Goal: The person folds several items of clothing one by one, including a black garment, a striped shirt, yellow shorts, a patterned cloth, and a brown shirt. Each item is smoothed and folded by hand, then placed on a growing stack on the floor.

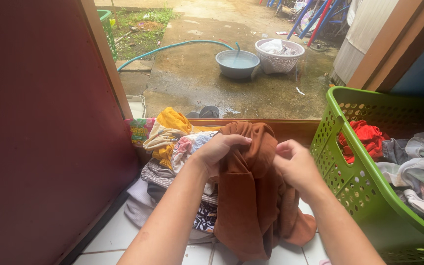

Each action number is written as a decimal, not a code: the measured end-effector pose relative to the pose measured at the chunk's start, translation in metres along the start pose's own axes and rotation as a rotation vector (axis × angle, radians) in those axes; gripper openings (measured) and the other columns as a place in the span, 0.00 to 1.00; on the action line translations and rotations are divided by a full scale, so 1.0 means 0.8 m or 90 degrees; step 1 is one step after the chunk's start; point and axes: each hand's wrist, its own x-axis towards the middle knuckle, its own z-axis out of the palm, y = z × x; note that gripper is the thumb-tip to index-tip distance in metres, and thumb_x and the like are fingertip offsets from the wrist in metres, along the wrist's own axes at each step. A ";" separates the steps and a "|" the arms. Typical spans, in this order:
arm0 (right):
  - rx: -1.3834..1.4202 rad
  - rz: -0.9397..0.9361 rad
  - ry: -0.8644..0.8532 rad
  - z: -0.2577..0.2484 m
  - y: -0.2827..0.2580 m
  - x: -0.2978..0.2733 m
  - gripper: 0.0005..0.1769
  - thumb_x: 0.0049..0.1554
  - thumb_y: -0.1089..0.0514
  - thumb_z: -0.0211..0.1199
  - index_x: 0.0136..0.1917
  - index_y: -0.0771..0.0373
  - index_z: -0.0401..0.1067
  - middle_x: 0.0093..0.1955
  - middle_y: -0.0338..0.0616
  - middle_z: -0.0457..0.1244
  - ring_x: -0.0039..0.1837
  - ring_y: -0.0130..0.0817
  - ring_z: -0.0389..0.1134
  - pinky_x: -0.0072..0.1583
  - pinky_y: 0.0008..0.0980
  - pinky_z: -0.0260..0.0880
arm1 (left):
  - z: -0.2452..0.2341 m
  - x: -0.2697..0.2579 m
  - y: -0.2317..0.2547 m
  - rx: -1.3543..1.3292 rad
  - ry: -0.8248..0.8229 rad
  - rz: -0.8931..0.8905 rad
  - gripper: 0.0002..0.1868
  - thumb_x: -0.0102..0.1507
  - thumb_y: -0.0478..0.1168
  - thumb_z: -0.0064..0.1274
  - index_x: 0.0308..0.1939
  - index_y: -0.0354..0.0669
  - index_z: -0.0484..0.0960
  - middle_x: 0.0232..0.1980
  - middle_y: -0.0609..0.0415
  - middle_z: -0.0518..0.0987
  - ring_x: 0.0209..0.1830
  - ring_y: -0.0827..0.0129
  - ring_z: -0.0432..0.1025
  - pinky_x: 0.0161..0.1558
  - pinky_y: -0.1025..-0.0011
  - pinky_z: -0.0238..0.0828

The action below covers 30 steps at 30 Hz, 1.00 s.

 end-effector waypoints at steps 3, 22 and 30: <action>0.178 0.023 -0.095 -0.010 0.010 0.009 0.10 0.60 0.59 0.59 0.54 0.66 0.71 0.53 0.48 0.68 0.54 0.36 0.70 0.59 0.43 0.71 | 0.000 0.000 0.002 -0.006 0.031 -0.037 0.18 0.61 0.43 0.56 0.51 0.35 0.80 0.44 0.46 0.83 0.40 0.65 0.80 0.41 0.67 0.79; 0.444 -0.043 0.028 -0.053 -0.077 -0.014 0.11 0.66 0.55 0.52 0.59 0.58 0.69 0.54 0.42 0.69 0.57 0.39 0.72 0.64 0.47 0.71 | -0.089 0.041 -0.063 0.828 0.360 -0.109 0.35 0.52 0.60 0.68 0.51 0.37 0.81 0.55 0.39 0.80 0.57 0.52 0.76 0.57 0.60 0.72; 0.498 -0.057 0.038 -0.046 -0.092 -0.023 0.13 0.65 0.57 0.51 0.62 0.58 0.67 0.59 0.43 0.68 0.61 0.42 0.71 0.66 0.48 0.71 | 0.014 0.035 -0.034 0.638 0.212 0.238 0.26 0.49 0.50 0.62 0.44 0.35 0.79 0.40 0.42 0.84 0.42 0.53 0.81 0.45 0.60 0.78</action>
